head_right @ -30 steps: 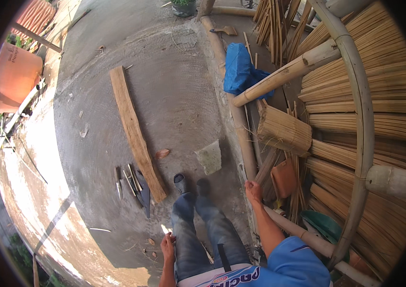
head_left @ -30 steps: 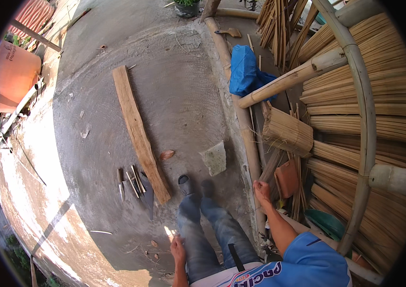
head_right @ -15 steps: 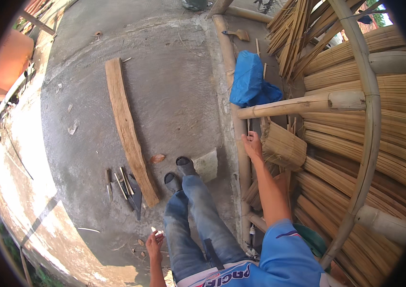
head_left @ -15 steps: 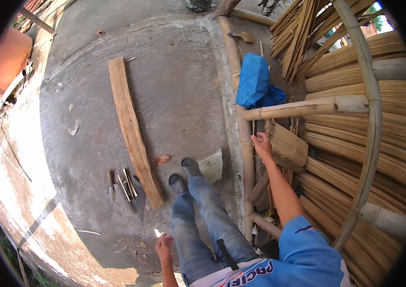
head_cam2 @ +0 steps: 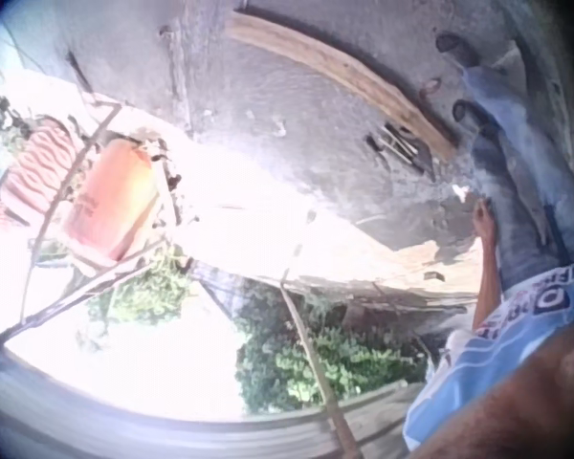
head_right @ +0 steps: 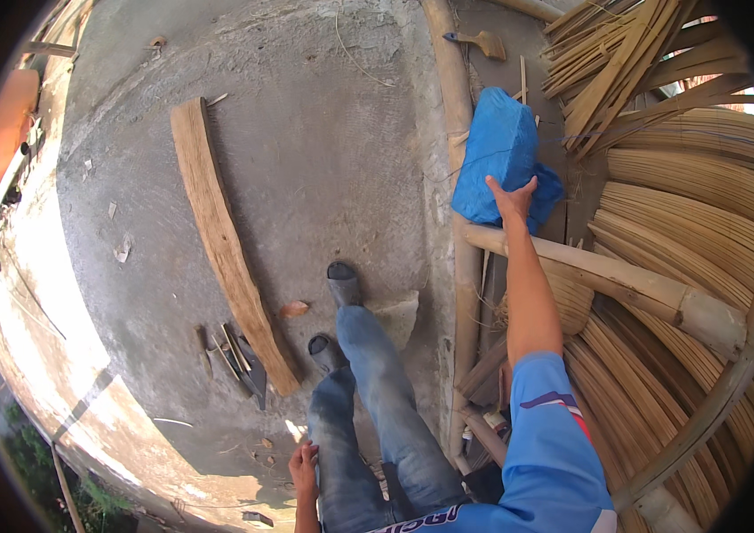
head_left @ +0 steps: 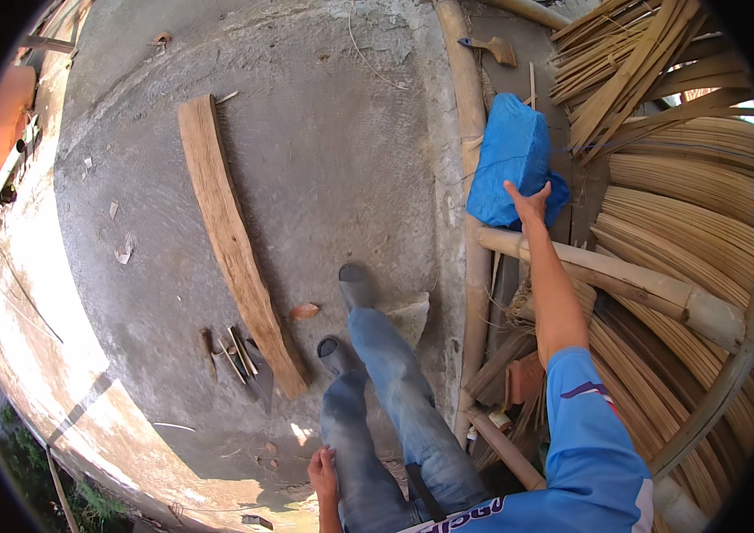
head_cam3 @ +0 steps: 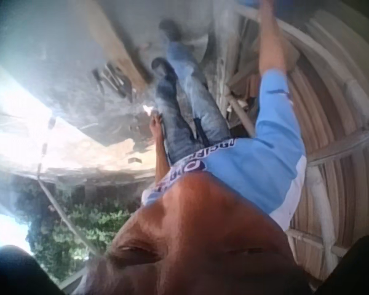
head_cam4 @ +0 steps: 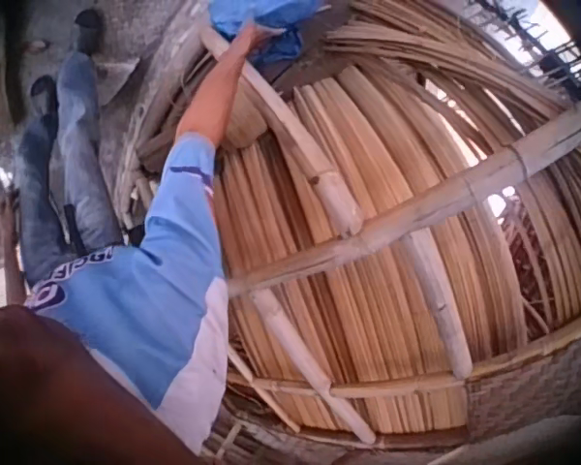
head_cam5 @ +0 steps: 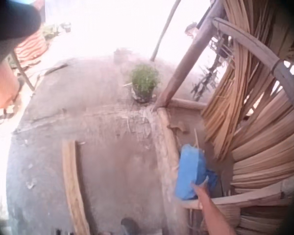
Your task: The person gathers tools and a wooden plank on a concrete patio, then sits down and uses a knife to cut thin strips from the plank. The person handles a stone, a blue bag, and a wooden plank, and uses a knife and a metal tool.
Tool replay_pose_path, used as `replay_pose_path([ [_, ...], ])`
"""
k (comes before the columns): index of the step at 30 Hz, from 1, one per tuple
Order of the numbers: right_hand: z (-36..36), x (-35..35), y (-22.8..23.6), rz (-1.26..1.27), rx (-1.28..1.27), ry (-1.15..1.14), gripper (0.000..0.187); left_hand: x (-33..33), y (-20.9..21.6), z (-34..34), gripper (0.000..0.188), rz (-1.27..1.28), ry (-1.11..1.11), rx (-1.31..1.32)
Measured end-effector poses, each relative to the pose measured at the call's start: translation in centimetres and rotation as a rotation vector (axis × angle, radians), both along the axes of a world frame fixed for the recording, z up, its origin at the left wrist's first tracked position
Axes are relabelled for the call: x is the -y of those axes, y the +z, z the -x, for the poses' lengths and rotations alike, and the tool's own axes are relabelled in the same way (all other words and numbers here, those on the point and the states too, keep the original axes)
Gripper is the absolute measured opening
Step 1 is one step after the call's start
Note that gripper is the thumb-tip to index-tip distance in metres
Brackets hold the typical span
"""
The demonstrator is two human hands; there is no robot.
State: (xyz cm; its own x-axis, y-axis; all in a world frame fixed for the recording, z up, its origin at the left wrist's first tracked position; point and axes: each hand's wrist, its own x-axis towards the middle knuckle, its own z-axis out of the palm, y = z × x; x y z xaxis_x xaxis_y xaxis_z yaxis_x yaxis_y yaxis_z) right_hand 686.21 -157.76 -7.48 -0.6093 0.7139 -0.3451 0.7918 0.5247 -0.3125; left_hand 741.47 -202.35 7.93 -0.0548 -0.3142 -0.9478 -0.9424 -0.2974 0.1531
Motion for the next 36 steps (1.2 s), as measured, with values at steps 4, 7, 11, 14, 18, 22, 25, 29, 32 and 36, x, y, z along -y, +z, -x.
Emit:
replay_pose_path([
  [4, 0.9, 0.2, -0.6, 0.037, -0.009, -0.097, 0.118, -0.8, 0.4, 5.2, 0.047, -0.047, 0.067, -0.049],
  [7, -0.3, 2.3, 0.3, 0.114, -0.095, -0.047, 0.11, -0.7, 0.3, 6.3, 0.051, -0.113, 0.074, -0.082],
  [11, -10.2, 10.4, 5.1, 0.385, -0.119, 0.077, 0.098, -0.3, 0.6, 7.0, 0.051, -0.148, 0.153, -0.104],
  [14, -19.6, 12.3, 8.7, 0.25, 0.173, 0.305, 0.071, 0.6, 1.1, 7.9, 0.051, -0.153, 0.187, -0.191],
  [18, -33.7, 10.2, 11.3, 0.057, 0.402, 0.497, 0.069, 3.3, 3.0, 5.8, 0.05, -0.127, 0.193, -0.225],
  [22, -44.8, 7.8, 12.8, 0.021, 0.659, 0.321, 0.079, 5.9, 2.7, -1.6, 0.049, -0.074, 0.234, -0.218],
  [25, -49.8, 5.6, 11.5, 0.157, 0.7, 0.08, 0.088, 7.1, 2.3, -7.7, 0.048, -0.047, 0.26, -0.178],
  [29, -52.7, 4.3, 9.1, 0.401, 0.595, -0.094, 0.087, 7.8, 2.3, -14.9, 0.046, -0.046, 0.248, -0.066],
  [32, -50.3, 8.6, 9.1, 0.48, 0.283, -0.151, 0.078, 7.9, 2.1, -17.6, 0.045, -0.044, 0.232, -0.014],
  [36, -50.7, 6.6, 2.0, 0.81, 0.093, -0.341, 0.073, 7.9, 0.9, -17.6, 0.045, -0.062, 0.184, -0.011],
])
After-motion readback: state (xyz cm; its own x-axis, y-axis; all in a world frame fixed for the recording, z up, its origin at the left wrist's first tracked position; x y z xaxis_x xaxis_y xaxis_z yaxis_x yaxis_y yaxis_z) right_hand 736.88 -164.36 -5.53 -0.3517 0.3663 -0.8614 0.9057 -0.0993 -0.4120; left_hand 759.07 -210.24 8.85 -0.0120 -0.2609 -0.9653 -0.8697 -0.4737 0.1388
